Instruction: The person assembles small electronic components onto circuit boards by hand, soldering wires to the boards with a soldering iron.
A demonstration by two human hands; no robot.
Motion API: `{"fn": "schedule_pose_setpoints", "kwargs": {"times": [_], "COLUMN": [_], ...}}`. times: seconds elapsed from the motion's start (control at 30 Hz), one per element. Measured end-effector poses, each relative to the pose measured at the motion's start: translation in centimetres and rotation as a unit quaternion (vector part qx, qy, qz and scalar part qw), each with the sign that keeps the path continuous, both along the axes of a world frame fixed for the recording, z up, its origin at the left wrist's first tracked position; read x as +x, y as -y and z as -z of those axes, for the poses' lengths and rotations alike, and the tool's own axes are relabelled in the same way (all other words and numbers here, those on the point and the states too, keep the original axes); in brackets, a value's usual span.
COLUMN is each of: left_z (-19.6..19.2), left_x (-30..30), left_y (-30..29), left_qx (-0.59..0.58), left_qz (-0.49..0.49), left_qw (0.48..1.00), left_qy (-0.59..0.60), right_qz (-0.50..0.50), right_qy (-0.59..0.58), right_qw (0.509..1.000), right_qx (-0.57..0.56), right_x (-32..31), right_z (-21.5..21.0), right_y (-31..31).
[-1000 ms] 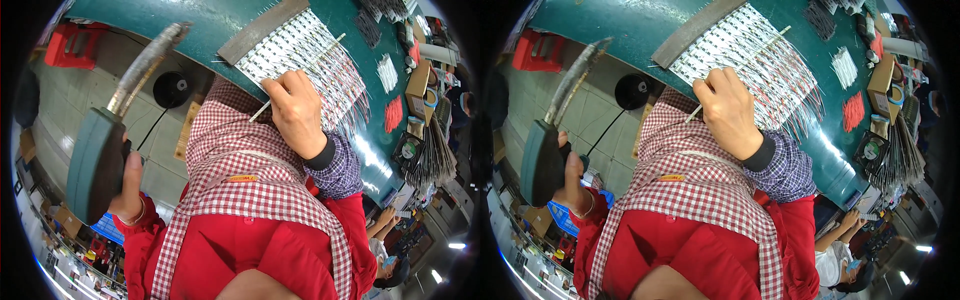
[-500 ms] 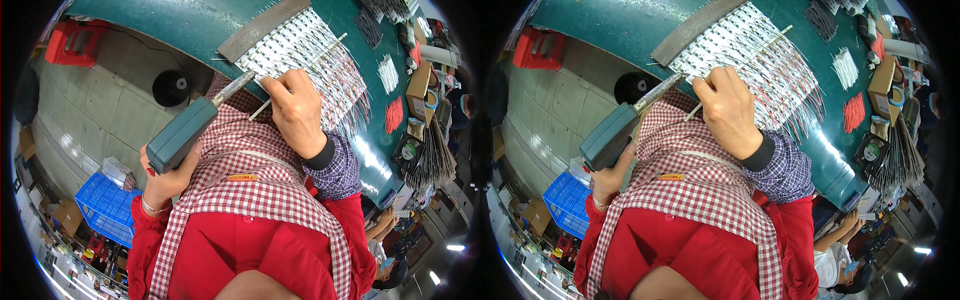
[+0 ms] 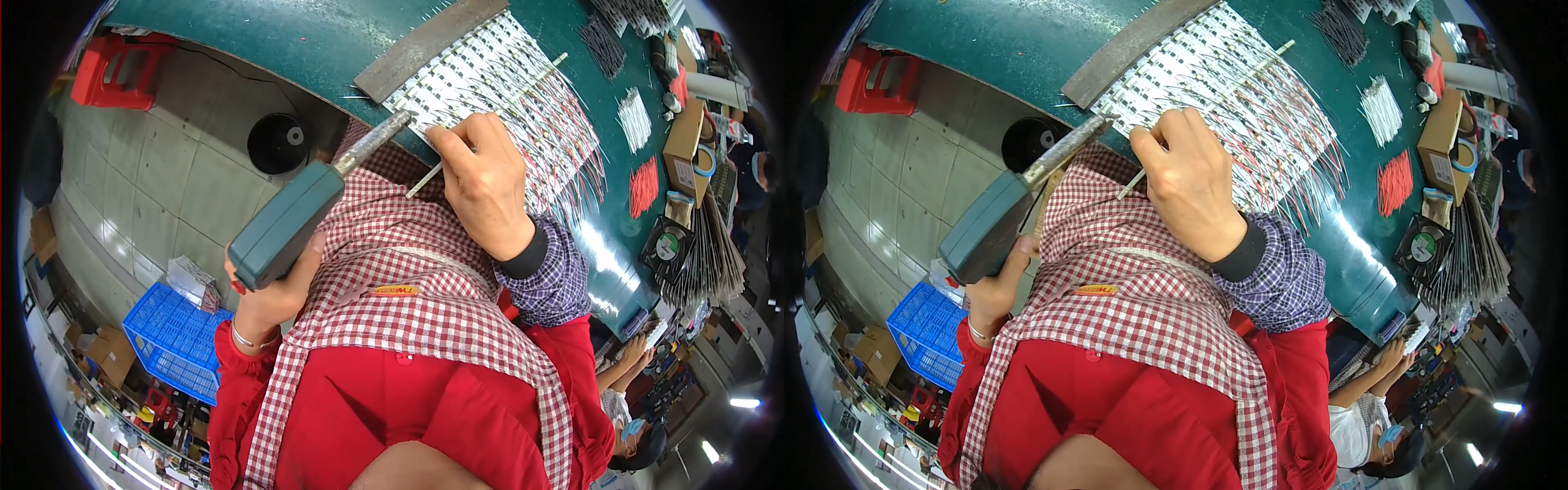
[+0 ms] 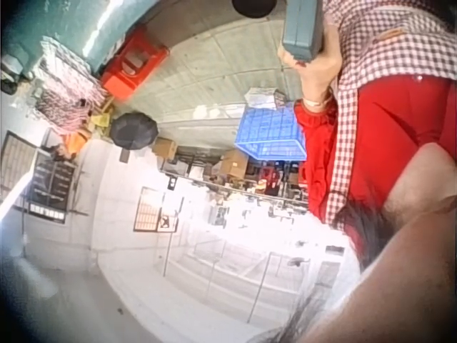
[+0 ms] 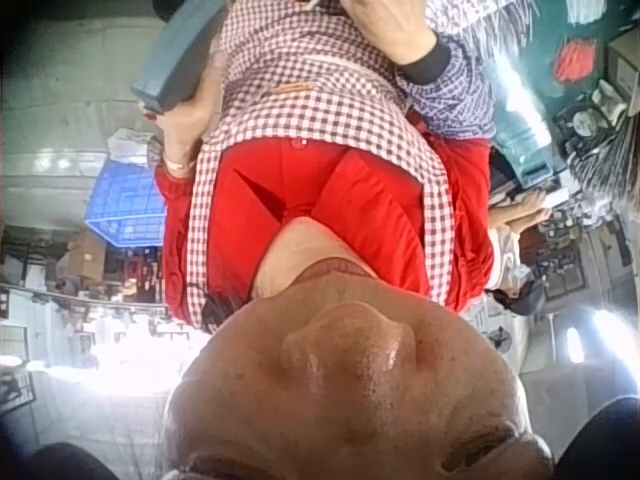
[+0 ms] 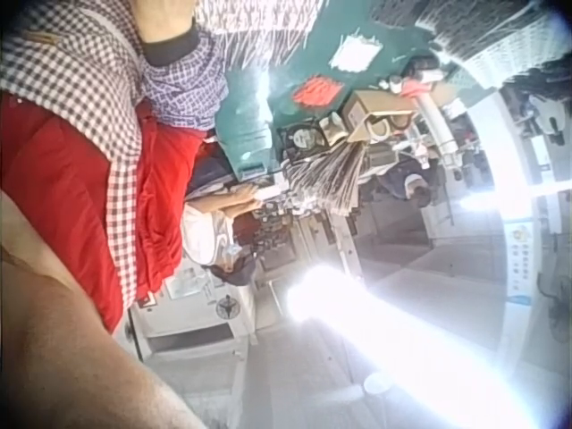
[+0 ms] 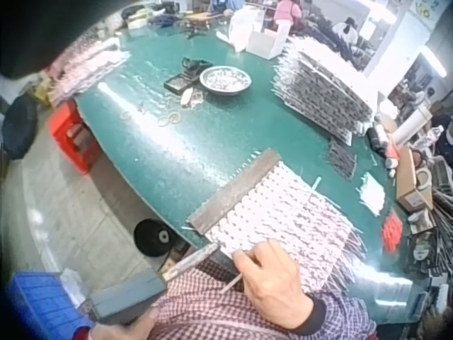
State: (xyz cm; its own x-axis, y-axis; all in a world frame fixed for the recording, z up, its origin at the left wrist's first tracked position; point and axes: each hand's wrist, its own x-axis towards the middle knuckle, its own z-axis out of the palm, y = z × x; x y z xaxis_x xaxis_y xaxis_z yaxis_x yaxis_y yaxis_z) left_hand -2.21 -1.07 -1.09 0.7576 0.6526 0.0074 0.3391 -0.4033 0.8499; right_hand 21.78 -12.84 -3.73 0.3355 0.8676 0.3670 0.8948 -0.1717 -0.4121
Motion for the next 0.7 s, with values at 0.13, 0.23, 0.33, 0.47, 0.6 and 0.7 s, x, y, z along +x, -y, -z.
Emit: {"fn": "schedule_pose_setpoints", "kwargs": {"times": [0.13, 0.23, 0.33, 0.47, 0.6, 0.7], "left_z": [-0.9, -1.1, -1.8, -5.4, -8.1, -5.4], "left_x": [0.6, 1.5, 3.8, 10.1, 15.8, 21.9], "left_y": [-0.4, -1.9, -3.5, -5.2, -7.4, -13.1], "left_qx": [-0.035, -0.008, 0.039, 0.138, 0.260, 0.354], "left_qz": [-0.059, -0.042, -0.066, -0.034, -0.052, -0.126], "left_qw": [0.997, 0.997, 0.993, 0.970, 0.915, 0.903], "left_qy": [0.039, 0.066, 0.089, 0.196, 0.305, 0.209], "right_qz": [-0.001, 0.002, -0.006, 0.006, 0.009, -0.008], "right_qy": [0.005, 0.000, -0.018, -0.018, -0.012, -0.012], "right_qw": [1.000, 1.000, 1.000, 1.000, 1.000, 1.000], "right_qx": [0.002, 0.018, 0.008, 0.007, 0.011, 0.003], "right_x": [0.2, 0.3, 0.3, 0.2, -0.5, -0.7], "right_z": [-0.2, -0.4, -1.3, -1.8, -2.1, -2.0], "right_y": [-0.2, -0.4, -0.3, 0.1, 0.4, 0.4]}}
